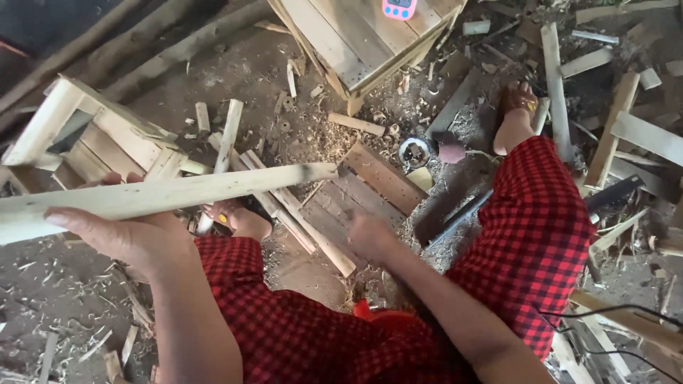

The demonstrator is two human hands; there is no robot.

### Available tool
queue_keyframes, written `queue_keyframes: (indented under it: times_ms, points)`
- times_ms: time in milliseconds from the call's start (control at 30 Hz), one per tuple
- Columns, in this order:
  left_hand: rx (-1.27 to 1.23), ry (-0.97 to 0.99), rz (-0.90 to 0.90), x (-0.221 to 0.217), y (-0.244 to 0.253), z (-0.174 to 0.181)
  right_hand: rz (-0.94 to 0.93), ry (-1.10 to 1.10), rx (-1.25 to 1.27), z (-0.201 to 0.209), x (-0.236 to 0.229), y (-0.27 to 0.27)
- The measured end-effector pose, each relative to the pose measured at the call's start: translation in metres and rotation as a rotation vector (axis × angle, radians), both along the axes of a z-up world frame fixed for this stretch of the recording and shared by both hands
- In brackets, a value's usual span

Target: Shaving a wooden pole using a drawknife to remove bark and smooth the surface

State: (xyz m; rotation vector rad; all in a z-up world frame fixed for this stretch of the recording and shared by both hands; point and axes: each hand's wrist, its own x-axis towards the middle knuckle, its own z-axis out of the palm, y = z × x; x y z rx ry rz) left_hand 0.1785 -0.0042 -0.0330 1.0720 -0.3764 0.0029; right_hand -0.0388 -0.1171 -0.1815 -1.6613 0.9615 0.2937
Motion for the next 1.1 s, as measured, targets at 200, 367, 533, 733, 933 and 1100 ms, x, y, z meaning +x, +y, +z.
queue_keyframes:
  times_ms: [200, 367, 533, 733, 933, 1100]
  points:
    - [-0.082, 0.104, -0.022, -0.001, -0.002, 0.003, -0.118, -0.022, -0.324, -0.154, -0.016, -0.007]
    - [-0.032, -0.096, -0.157, 0.007, 0.003, -0.007, 0.027, -0.014, 0.115, 0.099, -0.021, 0.021]
    - [-0.093, -0.027, -0.040, -0.014, -0.007, 0.004, 0.248, -0.516, -0.137, 0.100, -0.040, 0.043]
    - [-0.077, -0.070, -0.022, -0.008, -0.003, 0.000, -0.047, -0.162, -0.124, -0.087, -0.023, 0.004]
    - [-0.112, 0.018, -0.015, -0.015, -0.007, 0.006, -0.026, -0.120, -0.244, -0.036, -0.016, 0.000]
    - [-0.074, -0.086, -0.072, -0.015, -0.003, 0.000, 0.134, -0.491, -0.092, 0.085, -0.037, 0.052]
